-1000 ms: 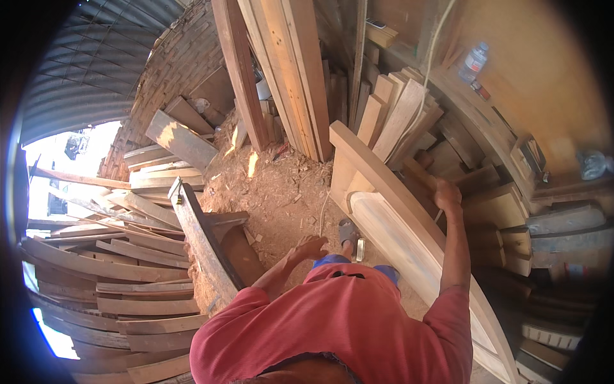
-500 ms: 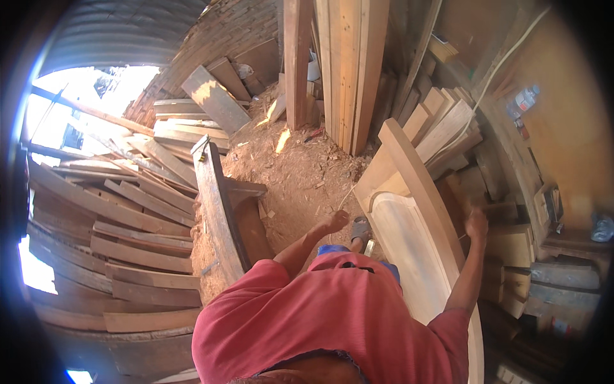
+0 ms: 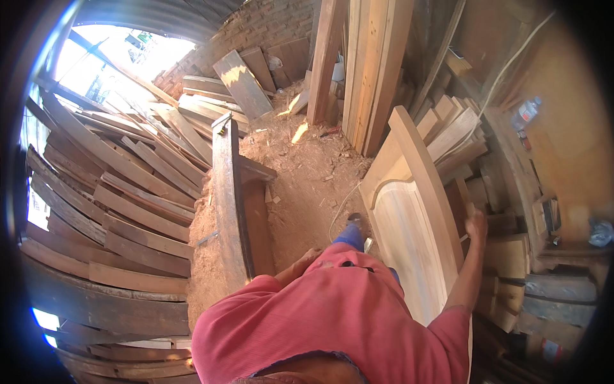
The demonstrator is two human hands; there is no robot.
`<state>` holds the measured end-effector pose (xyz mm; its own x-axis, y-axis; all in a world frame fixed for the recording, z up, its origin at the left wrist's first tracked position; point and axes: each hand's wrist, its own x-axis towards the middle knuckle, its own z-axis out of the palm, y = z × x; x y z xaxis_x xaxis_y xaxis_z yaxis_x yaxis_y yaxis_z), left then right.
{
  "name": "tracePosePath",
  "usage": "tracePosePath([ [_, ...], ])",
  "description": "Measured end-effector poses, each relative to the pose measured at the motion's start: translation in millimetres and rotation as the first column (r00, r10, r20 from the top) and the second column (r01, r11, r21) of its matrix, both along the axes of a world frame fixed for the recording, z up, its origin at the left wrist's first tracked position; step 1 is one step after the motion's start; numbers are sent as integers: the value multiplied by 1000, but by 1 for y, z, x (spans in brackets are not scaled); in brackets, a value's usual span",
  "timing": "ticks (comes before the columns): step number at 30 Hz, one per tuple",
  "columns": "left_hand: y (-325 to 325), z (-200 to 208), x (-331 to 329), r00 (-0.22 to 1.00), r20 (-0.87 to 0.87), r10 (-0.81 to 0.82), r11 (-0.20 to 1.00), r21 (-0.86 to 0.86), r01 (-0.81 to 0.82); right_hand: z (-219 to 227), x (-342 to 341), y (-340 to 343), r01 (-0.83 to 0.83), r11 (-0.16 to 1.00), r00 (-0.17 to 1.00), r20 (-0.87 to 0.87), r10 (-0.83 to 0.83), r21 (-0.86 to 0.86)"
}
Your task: The person repeatedly picks up wooden planks and boards from a cluttered pile, briefly inspects them, and places them into a vertical stack against a wall. The person handles the wood by hand without using any tools.
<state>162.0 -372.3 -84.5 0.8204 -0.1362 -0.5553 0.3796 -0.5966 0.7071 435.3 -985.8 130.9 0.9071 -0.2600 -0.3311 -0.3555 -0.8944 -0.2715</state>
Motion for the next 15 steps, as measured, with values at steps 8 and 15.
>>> tracePosePath([
  [8, 10, 12, 25, 997, 80, 2, 996, 83, -9, 10, -13, -3, -103, 993, 995, 7, 104, -66],
  [15, 16, 52, 149, 955, -172, 242, 970, 80, -231, 1, 6, 24, 2, 998, 996, -87, -8, -66],
])
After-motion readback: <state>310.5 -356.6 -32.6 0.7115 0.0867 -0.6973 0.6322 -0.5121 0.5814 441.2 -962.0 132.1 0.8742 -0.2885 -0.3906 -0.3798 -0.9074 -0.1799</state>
